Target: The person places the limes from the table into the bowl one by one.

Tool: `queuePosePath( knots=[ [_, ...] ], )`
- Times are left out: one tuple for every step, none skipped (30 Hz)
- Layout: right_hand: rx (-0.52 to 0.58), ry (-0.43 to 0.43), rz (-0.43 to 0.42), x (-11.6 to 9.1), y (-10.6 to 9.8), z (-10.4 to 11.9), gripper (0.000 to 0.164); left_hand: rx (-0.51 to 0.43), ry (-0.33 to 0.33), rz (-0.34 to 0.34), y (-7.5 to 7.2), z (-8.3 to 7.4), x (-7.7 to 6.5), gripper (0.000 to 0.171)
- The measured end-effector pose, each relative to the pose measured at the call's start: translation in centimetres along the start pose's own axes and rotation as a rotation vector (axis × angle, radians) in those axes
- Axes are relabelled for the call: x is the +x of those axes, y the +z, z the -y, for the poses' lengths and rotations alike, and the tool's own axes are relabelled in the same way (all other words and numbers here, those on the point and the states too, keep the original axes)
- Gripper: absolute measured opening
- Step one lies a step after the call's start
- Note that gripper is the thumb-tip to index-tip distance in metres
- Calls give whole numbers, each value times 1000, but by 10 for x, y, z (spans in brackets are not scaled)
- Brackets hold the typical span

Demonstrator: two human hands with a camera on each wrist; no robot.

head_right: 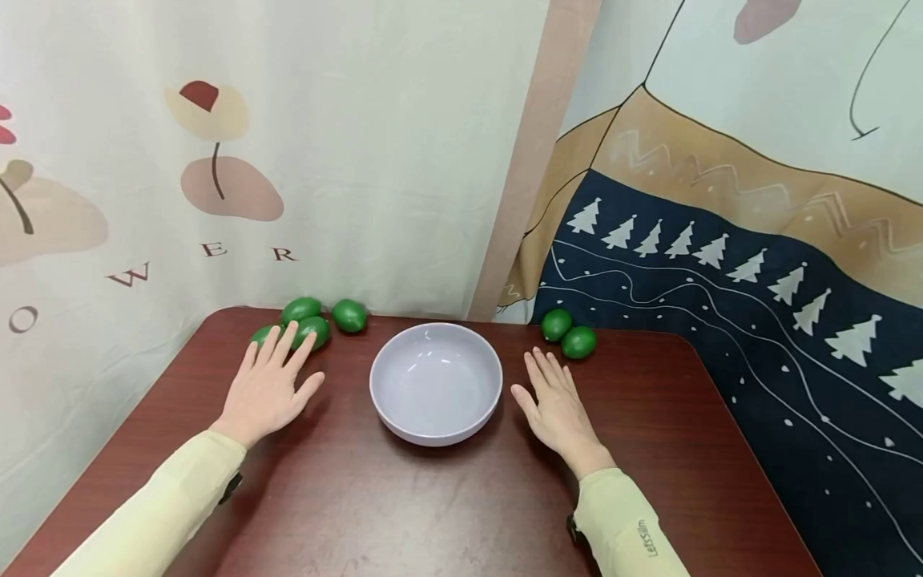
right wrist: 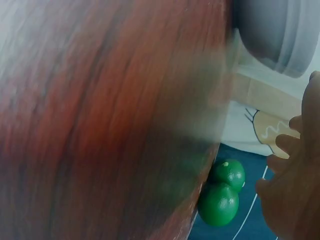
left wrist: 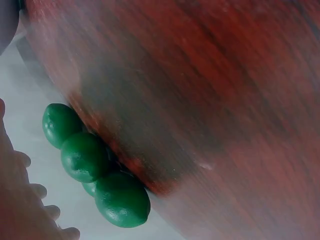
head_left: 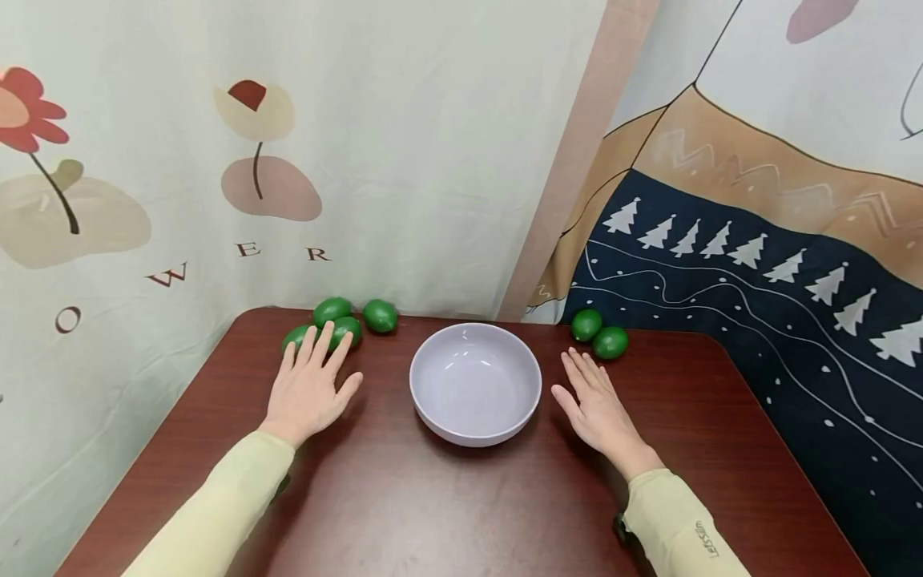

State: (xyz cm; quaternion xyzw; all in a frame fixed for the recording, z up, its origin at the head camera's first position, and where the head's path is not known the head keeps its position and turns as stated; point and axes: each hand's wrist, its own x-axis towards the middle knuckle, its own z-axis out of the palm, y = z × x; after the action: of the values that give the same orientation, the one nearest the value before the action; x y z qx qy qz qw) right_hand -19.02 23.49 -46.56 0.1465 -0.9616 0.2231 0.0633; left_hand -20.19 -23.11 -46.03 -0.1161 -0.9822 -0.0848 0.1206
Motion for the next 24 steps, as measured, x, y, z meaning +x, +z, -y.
queuePosePath(
  knots=[
    [16,1,-1,0,0,1,66,-3,-2,5,0,1,0,69],
    [32,0,-2,0,0,2,65,-5,-5,9,0,2,1,69],
    [47,-5,-6,0,0,3,65,-6,-9,13,0,3,1,70],
    [61,-10,-9,0,0,4,65,-6,-11,16,0,4,2,70],
    [77,-13,-12,0,1,5,64,-5,-13,18,0,4,2,70],
    [93,-16,-14,0,1,7,64,-5,-16,19,0,5,2,70],
    [106,-18,-14,0,1,8,64,-4,-18,19,0,7,3,70],
    [119,-21,-14,-1,1,9,64,-4,-19,19,0,8,3,70],
    [127,-23,-15,-1,2,10,64,-4,-21,20,0,9,3,70],
    [136,-23,-14,-2,2,11,64,-5,-22,20,0,10,4,70],
    [143,-20,-10,-2,2,13,64,-5,-24,21,-1,11,4,70],
    [148,-19,-7,-3,3,14,65,-7,-25,23,-1,12,4,71],
    [153,-18,-3,-3,3,15,65,-6,-26,24,-1,14,5,71],
    [158,-19,-1,-4,4,15,66,-3,-27,25,-1,15,5,72],
    [159,-20,1,-4,4,16,66,-1,-29,28,-1,16,5,72],
    [165,-21,2,-4,5,17,66,0,-29,29,-1,17,5,72],
    [168,-24,1,-4,5,17,66,2,-31,33,-1,19,6,72],
    [170,-30,-1,-4,6,18,66,2,-32,35,-2,20,6,72],
    [169,-35,-2,-4,6,18,66,4,-35,38,-2,21,6,72],
    [168,-38,-3,-4,7,18,66,1,-38,42,-3,22,7,72],
    [168,-41,-4,-5,7,18,66,-2,-40,45,-3,23,7,72],
    [168,-42,-3,-5,7,19,66,-3,-43,48,-4,24,7,73],
    [167,-43,-1,-5,8,19,67,-5,-46,49,-4,25,8,73],
    [167,-42,2,-5,8,19,67,-8,-49,51,-5,26,8,73]
  ],
)
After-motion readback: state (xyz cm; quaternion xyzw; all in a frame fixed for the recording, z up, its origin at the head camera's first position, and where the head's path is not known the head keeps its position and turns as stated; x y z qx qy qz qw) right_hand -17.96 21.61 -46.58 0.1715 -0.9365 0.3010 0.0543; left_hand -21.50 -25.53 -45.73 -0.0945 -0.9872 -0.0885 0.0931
